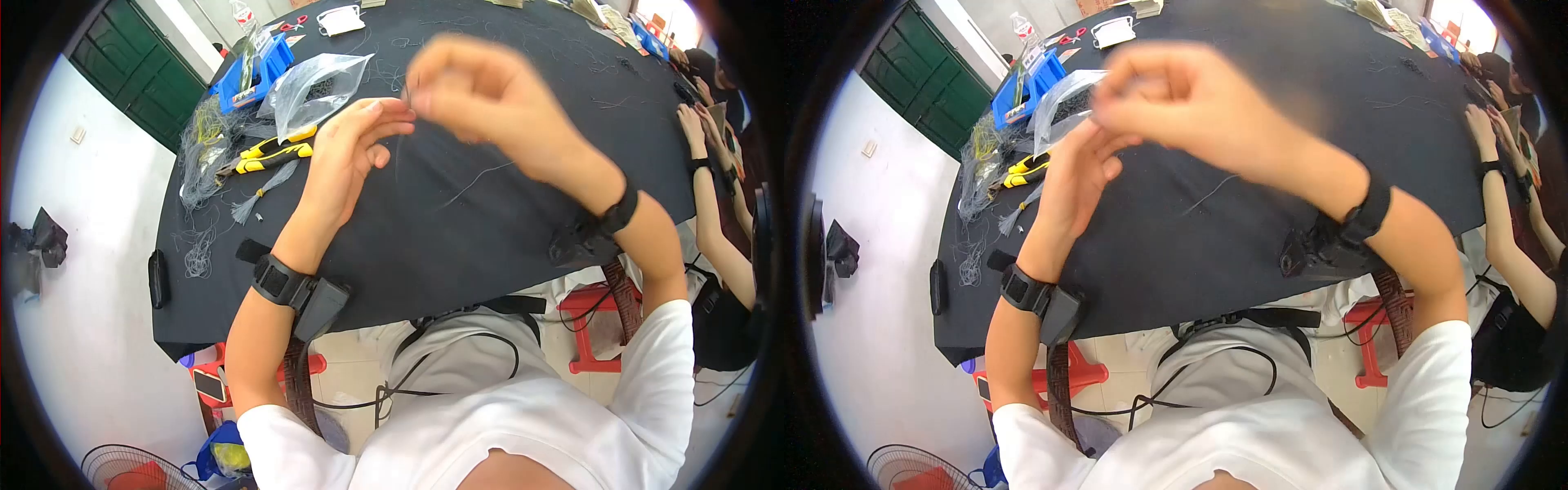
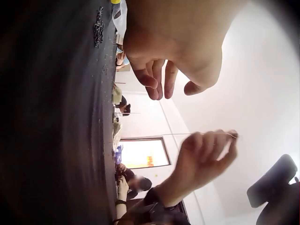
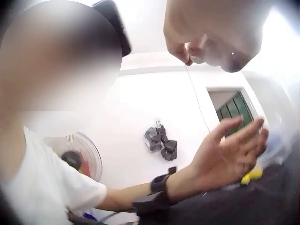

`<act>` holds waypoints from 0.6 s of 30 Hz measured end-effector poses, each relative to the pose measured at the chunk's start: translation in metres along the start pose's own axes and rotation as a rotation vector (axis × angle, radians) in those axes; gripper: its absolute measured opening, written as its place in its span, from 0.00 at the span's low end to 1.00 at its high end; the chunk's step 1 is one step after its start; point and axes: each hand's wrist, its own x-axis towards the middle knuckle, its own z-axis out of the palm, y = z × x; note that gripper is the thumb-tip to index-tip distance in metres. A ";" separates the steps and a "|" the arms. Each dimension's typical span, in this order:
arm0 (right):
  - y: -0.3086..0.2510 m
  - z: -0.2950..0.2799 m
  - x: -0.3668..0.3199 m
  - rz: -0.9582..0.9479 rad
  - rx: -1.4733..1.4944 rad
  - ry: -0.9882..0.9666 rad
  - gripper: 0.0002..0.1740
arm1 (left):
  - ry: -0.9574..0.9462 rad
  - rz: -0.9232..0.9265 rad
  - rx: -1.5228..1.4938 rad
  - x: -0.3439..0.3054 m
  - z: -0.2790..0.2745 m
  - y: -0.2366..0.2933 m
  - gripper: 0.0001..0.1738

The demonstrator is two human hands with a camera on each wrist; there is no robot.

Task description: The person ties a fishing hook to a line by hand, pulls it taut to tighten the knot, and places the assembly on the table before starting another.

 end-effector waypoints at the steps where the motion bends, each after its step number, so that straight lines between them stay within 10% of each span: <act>1: 0.016 -0.009 -0.007 0.146 -0.097 -0.010 0.09 | 0.003 -0.051 -0.044 0.001 0.000 -0.002 0.20; 5: 0.041 -0.025 -0.016 0.308 -0.084 0.120 0.06 | -0.148 -0.338 -0.149 -0.002 0.004 -0.004 0.23; 18: 0.072 -0.030 -0.025 0.385 -0.040 0.034 0.09 | -0.066 -0.244 0.352 -0.003 0.003 -0.017 0.12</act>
